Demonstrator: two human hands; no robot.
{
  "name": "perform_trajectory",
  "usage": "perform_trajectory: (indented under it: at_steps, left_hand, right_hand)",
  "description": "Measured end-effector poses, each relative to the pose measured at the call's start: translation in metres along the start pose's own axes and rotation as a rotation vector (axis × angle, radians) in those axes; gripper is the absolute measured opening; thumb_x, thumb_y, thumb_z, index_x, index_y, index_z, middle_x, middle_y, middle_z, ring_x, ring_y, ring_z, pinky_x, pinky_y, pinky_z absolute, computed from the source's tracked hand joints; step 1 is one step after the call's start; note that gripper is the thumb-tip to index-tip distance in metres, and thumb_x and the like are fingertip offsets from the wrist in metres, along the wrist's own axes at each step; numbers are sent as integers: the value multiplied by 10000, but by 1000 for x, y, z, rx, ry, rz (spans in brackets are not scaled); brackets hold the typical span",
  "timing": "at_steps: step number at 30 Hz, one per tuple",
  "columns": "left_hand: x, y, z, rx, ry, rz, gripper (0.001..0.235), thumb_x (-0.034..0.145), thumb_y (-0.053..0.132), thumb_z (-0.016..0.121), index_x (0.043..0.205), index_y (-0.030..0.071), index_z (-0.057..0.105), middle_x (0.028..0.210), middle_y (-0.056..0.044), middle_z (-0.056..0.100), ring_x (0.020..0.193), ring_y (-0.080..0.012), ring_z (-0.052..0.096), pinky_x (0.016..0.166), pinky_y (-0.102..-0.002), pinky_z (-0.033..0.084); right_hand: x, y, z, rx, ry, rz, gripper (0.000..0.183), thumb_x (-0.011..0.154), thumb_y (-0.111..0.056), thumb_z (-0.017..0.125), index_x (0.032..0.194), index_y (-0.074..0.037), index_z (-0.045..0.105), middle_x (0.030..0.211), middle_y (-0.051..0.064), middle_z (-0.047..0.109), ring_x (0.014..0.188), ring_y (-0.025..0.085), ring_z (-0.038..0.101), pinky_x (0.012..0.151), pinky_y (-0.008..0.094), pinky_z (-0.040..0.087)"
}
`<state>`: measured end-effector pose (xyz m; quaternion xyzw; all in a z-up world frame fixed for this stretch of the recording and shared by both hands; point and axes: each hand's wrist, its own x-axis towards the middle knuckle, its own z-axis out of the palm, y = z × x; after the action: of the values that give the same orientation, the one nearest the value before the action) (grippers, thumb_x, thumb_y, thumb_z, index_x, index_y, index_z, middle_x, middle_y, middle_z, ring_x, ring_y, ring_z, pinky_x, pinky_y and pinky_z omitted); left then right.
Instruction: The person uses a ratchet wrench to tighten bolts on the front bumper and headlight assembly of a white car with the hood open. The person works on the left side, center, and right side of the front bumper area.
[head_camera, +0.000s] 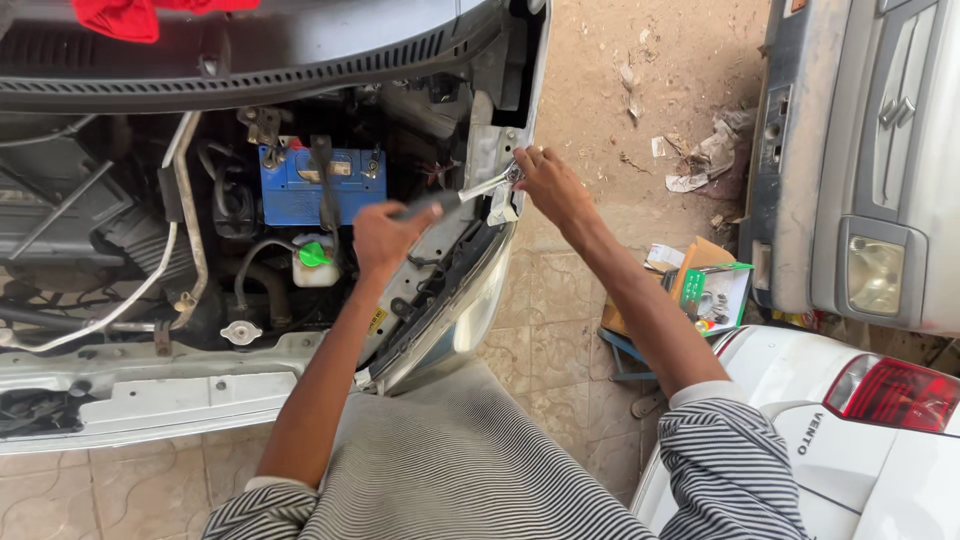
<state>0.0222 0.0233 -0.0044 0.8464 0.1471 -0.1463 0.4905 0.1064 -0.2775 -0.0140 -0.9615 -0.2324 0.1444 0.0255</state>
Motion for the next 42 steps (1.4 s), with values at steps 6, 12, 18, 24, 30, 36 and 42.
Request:
perform_trajectory:
  at_steps: [6, 12, 18, 24, 30, 36, 42]
  left_hand:
    - [43, 5, -11, -152, 63, -112, 572, 734, 601, 853, 767, 32, 797, 540, -45, 647, 479, -167, 628, 552, -344, 528]
    - [51, -5, -1, -181, 147, -138, 581, 726, 591, 869, 746, 17, 781, 530, -34, 635, 464, -152, 630, 571, -318, 547]
    - [44, -16, 18, -331, 268, 44, 568, 809, 550, 841, 685, 4, 743, 529, -7, 618, 473, -138, 594, 545, -313, 497]
    - [38, -1, 20, -420, 288, -55, 545, 826, 472, 858, 655, -20, 697, 509, -23, 549, 448, -118, 523, 469, -309, 403]
    - [48, 4, 11, -406, 222, -54, 494, 825, 462, 836, 710, -7, 731, 515, -5, 572, 426, -106, 543, 451, -277, 423]
    - [57, -5, 9, -390, 208, 11, 470, 834, 467, 839, 745, 12, 757, 541, 7, 600, 456, -90, 571, 477, -267, 452]
    - [104, 8, 0, -342, 131, 216, 418, 821, 390, 873, 740, 20, 696, 601, 24, 614, 527, -90, 575, 508, -262, 469]
  right_hand:
    - [1, -25, -4, 129, 107, 139, 589, 929, -340, 734, 1354, 28, 558, 1175, 210, 659, 952, 355, 624, 878, 435, 532]
    - [-5, -32, -19, 234, 213, 149, 550, 905, -297, 757, 1316, 24, 583, 1148, 188, 678, 950, 365, 619, 878, 438, 521]
    - [12, -11, -17, 120, -22, 121, 589, 926, -471, 744, 1253, 1, 614, 1174, 169, 699, 1100, 314, 638, 978, 437, 522]
    - [37, 20, -16, 50, 248, -378, 679, 839, -601, 749, 1205, -37, 655, 1128, 127, 711, 1095, 281, 615, 1033, 470, 444]
    - [65, 10, 8, 281, 342, -576, 356, 768, -234, 849, 911, -87, 558, 938, 91, 569, 895, 278, 563, 789, 401, 478]
    - [54, -1, 12, 408, 556, -422, 390, 835, -122, 847, 778, -66, 466, 845, 87, 464, 762, 290, 491, 679, 422, 428]
    - [44, -29, 42, 466, 746, -71, 340, 791, -40, 774, 722, -59, 441, 779, 91, 455, 729, 286, 502, 633, 427, 412]
